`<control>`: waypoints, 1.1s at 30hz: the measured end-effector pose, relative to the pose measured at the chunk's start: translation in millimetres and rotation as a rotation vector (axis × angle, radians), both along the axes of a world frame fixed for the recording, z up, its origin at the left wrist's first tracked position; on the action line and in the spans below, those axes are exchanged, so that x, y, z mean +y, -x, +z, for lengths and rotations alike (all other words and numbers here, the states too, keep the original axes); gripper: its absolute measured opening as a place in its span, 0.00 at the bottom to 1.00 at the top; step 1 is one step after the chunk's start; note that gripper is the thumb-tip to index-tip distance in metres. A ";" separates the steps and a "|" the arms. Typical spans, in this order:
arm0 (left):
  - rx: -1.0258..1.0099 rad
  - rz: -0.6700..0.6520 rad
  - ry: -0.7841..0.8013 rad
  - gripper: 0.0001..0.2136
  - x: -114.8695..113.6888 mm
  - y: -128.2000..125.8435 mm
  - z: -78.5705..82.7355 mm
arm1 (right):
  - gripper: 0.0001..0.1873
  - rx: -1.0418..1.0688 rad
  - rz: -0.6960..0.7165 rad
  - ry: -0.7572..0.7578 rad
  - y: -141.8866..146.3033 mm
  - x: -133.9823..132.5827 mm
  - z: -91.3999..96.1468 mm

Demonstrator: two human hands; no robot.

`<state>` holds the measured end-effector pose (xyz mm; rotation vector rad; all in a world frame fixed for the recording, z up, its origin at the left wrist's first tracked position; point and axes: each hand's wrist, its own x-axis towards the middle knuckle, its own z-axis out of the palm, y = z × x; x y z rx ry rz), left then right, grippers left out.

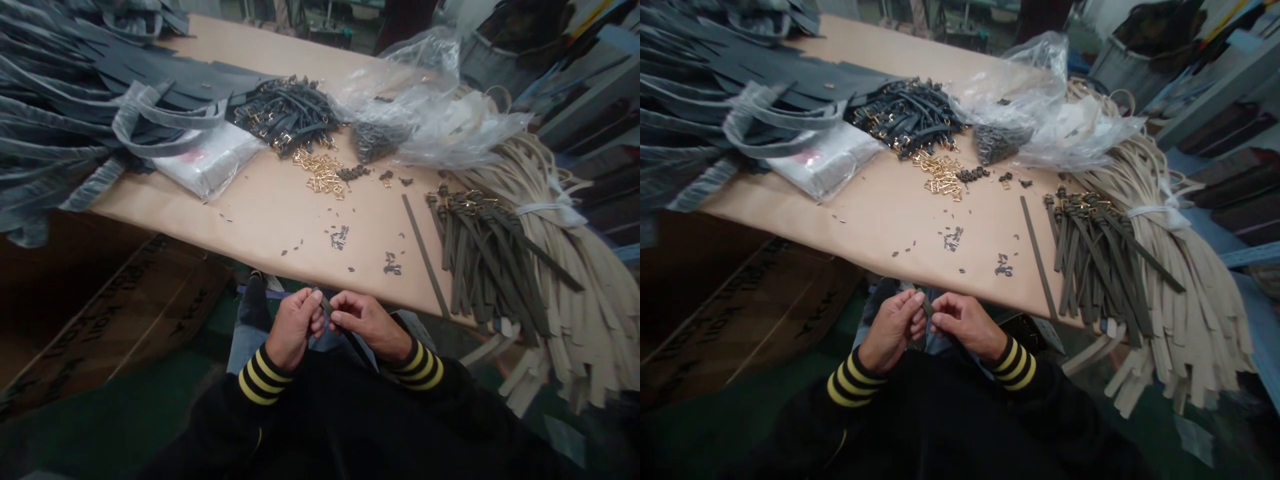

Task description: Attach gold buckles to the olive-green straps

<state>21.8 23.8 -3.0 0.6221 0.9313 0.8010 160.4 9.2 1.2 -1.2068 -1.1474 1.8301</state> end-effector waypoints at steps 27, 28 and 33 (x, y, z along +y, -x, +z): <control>0.281 0.178 0.026 0.16 5.3 29.5 -43.8 | 0.12 -0.370 -0.127 -0.361 -45.8 -1.2 46.0; 0.318 0.167 -0.048 0.17 5.0 27.9 -36.3 | 0.12 -0.475 -0.043 -0.365 -47.0 0.2 51.2; 0.203 -0.017 -0.201 0.17 -0.9 18.6 9.2 | 0.14 -0.586 0.455 -0.226 -35.9 0.8 47.4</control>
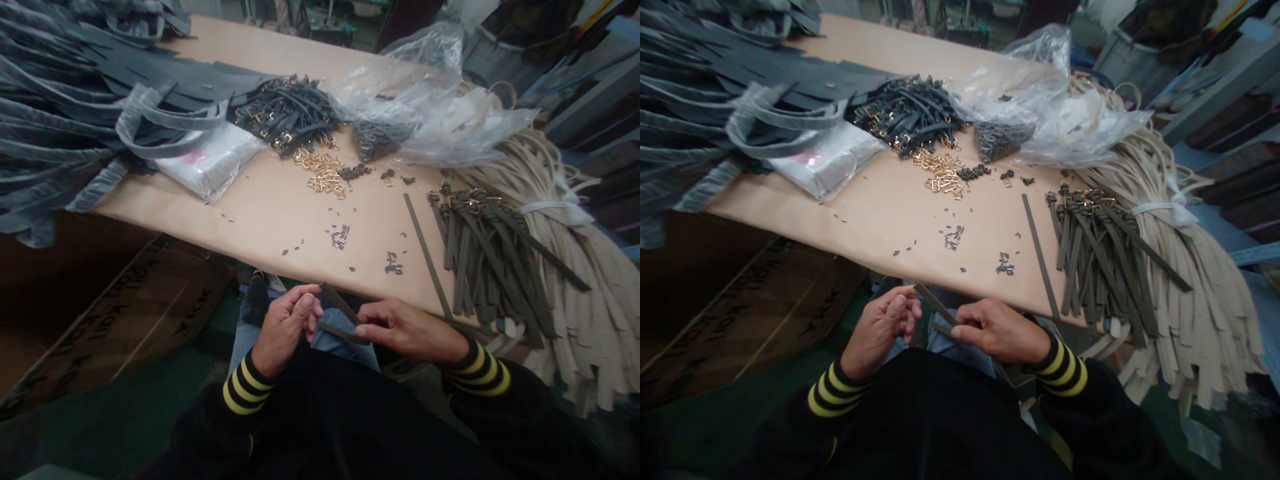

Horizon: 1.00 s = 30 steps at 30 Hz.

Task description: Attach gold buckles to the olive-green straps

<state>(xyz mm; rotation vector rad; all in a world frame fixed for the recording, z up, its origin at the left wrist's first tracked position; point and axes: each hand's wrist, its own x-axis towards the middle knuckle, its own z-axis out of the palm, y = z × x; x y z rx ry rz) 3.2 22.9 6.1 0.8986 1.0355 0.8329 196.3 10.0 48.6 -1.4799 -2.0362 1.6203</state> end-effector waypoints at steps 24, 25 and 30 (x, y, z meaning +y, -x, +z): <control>-0.121 -0.001 0.243 0.10 -12.2 -17.1 -4.3 | 0.10 0.560 -0.397 0.137 40.6 -14.2 -36.9; -0.004 0.030 0.121 0.08 -12.4 -16.3 -6.0 | 0.10 0.527 -0.404 0.139 40.5 -13.1 -37.1; 0.504 0.004 -0.532 0.04 -16.6 -9.6 -6.1 | 0.11 0.457 -0.472 0.134 39.8 -8.0 -39.0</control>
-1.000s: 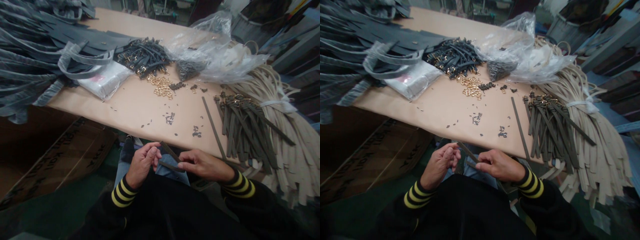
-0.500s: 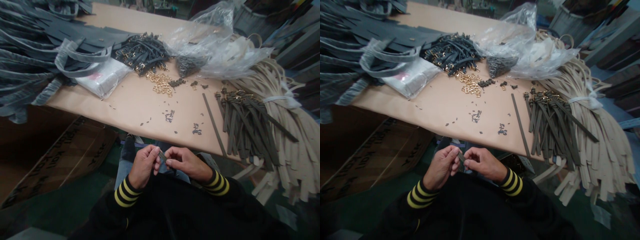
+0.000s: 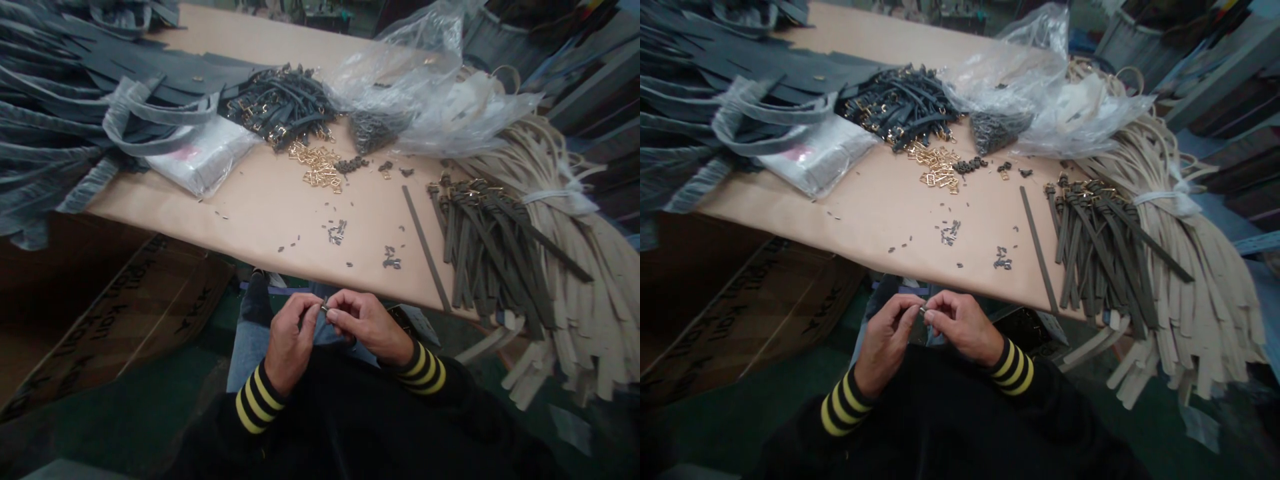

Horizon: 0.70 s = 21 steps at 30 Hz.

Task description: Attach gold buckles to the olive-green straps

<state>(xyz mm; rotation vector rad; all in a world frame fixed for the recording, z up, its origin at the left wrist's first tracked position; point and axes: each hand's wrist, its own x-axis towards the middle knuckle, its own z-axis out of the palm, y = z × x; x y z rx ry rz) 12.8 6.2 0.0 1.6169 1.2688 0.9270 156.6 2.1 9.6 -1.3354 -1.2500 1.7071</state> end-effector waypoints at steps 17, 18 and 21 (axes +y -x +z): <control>-0.304 -0.191 0.301 0.07 6.1 9.0 3.2 | 0.12 0.100 -0.063 0.090 7.3 -0.7 2.5; -0.363 -0.193 0.346 0.08 6.2 11.3 4.6 | 0.12 0.109 -0.064 0.093 8.8 -0.3 2.7; -0.304 -0.204 0.255 0.06 1.4 17.5 16.2 | 0.11 0.077 -0.134 0.093 7.6 3.3 -1.7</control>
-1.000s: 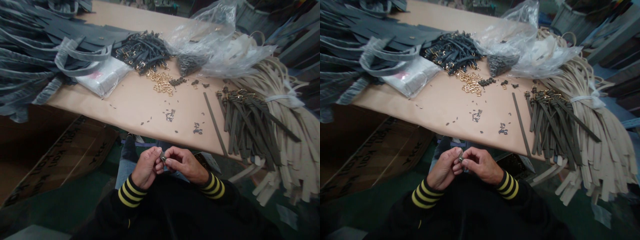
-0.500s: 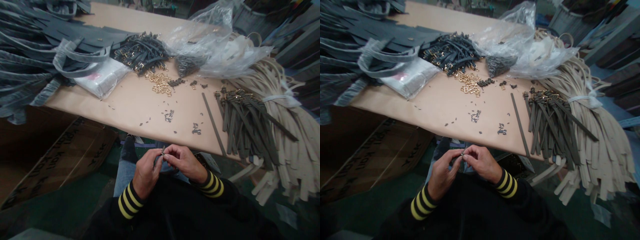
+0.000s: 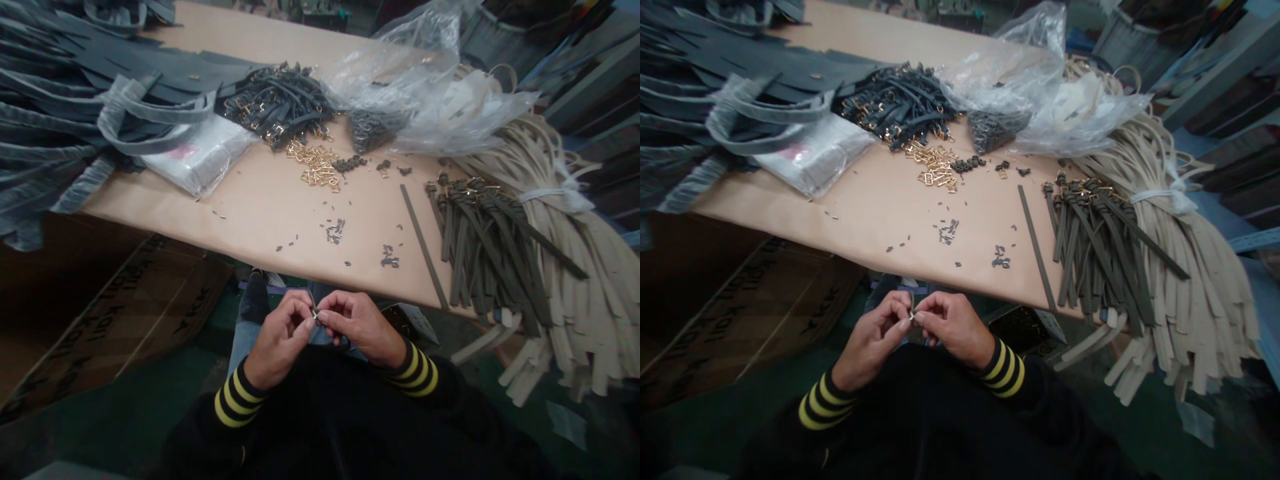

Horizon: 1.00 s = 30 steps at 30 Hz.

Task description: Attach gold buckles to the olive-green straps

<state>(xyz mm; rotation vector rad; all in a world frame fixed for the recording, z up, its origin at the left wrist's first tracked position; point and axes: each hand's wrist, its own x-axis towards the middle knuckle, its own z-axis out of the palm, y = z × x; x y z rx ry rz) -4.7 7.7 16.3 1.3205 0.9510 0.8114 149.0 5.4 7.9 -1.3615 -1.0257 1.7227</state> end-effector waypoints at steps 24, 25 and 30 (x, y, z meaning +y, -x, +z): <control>-0.145 0.333 0.429 0.12 18.5 -5.0 -20.8 | 0.17 -0.069 0.291 0.103 -36.2 -1.1 11.0; -0.143 0.341 0.426 0.12 18.9 -4.9 -20.8 | 0.16 -0.143 0.327 0.068 -40.9 -2.1 12.8; -0.128 0.333 0.452 0.10 16.5 -13.5 -17.6 | 0.18 -0.705 0.357 -0.391 -40.9 -9.0 10.8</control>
